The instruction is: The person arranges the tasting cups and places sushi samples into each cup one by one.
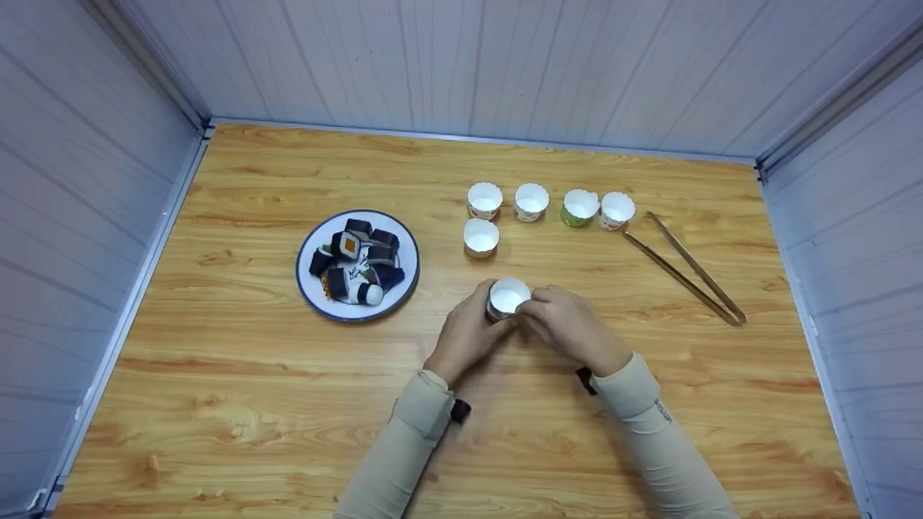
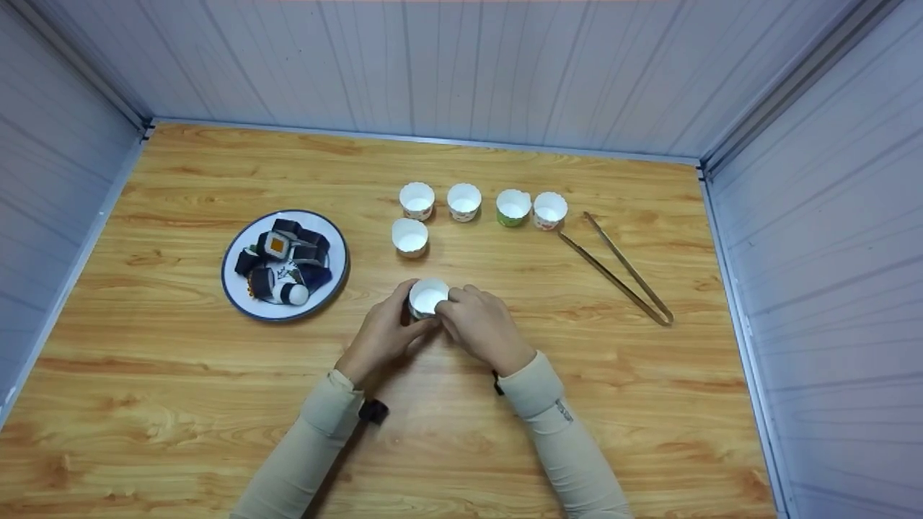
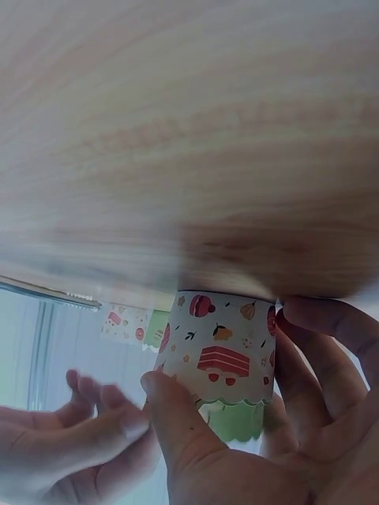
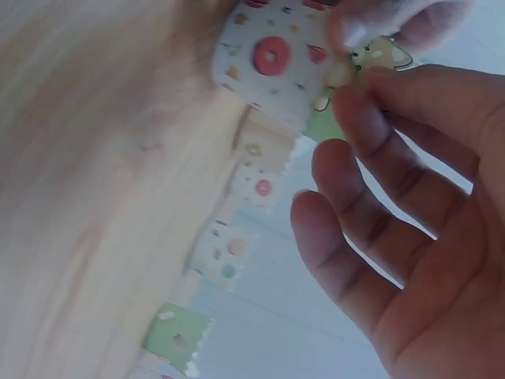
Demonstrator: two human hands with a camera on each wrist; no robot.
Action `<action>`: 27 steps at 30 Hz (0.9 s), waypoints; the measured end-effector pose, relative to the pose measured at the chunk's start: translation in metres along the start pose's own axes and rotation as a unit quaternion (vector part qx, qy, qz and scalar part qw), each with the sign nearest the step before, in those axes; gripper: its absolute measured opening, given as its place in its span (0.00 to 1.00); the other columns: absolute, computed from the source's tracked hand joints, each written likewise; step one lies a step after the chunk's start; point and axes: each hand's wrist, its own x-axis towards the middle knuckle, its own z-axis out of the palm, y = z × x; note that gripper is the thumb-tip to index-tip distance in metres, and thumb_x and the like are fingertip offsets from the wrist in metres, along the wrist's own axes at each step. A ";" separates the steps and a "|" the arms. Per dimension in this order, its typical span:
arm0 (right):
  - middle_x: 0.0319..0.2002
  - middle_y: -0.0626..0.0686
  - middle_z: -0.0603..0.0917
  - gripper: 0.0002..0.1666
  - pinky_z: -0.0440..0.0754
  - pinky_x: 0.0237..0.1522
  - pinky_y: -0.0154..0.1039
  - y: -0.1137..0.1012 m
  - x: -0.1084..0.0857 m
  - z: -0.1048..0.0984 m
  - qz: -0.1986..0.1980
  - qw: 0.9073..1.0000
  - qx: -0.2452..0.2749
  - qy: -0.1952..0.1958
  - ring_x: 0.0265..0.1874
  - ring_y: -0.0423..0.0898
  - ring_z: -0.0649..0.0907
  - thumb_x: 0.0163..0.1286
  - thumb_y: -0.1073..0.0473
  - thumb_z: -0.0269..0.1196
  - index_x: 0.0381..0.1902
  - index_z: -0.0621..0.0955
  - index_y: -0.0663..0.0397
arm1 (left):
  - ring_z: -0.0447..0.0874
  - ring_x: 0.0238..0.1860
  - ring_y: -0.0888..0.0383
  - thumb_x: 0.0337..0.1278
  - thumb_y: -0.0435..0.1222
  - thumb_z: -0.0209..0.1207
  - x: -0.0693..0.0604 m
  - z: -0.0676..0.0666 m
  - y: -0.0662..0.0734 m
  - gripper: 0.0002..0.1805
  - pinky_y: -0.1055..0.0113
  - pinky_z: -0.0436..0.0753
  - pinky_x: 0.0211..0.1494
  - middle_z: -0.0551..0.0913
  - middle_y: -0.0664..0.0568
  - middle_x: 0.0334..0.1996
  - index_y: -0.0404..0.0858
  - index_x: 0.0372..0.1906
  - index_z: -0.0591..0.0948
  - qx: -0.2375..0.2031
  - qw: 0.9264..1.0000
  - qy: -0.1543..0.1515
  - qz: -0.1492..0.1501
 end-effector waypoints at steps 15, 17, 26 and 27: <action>0.31 0.52 0.82 0.04 0.80 0.25 0.44 0.039 0.019 -0.017 0.048 0.993 -0.043 0.101 0.28 0.50 0.79 0.70 0.64 0.66 0.39 0.87 0.56 | 0.75 0.62 0.52 0.58 0.43 0.70 0.001 -0.001 0.001 0.37 0.53 0.75 0.63 0.77 0.47 0.63 0.43 0.71 0.69 -0.014 1.000 -0.006 -0.013; 0.31 0.53 0.82 0.04 0.80 0.26 0.46 0.048 0.024 -0.010 0.069 0.993 -0.044 0.085 0.29 0.51 0.80 0.70 0.63 0.65 0.39 0.87 0.55 | 0.76 0.62 0.52 0.58 0.43 0.70 0.001 0.000 0.000 0.37 0.53 0.75 0.62 0.77 0.47 0.63 0.43 0.71 0.69 -0.017 1.000 -0.004 -0.010; 0.33 0.55 0.82 0.07 0.81 0.31 0.50 0.068 0.040 0.007 0.143 0.989 -0.033 0.016 0.33 0.54 0.82 0.73 0.62 0.62 0.41 0.87 0.54 | 0.76 0.61 0.52 0.58 0.42 0.71 0.001 0.000 -0.001 0.36 0.53 0.75 0.62 0.78 0.48 0.62 0.43 0.69 0.70 -0.025 1.000 0.000 -0.004; 0.33 0.55 0.82 0.07 0.81 0.31 0.51 0.069 0.041 0.008 0.146 0.989 -0.030 0.012 0.33 0.54 0.82 0.73 0.62 0.62 0.42 0.87 0.54 | 0.76 0.61 0.52 0.58 0.42 0.71 0.001 0.000 -0.001 0.36 0.53 0.76 0.62 0.78 0.48 0.62 0.43 0.69 0.70 -0.025 1.000 0.001 -0.004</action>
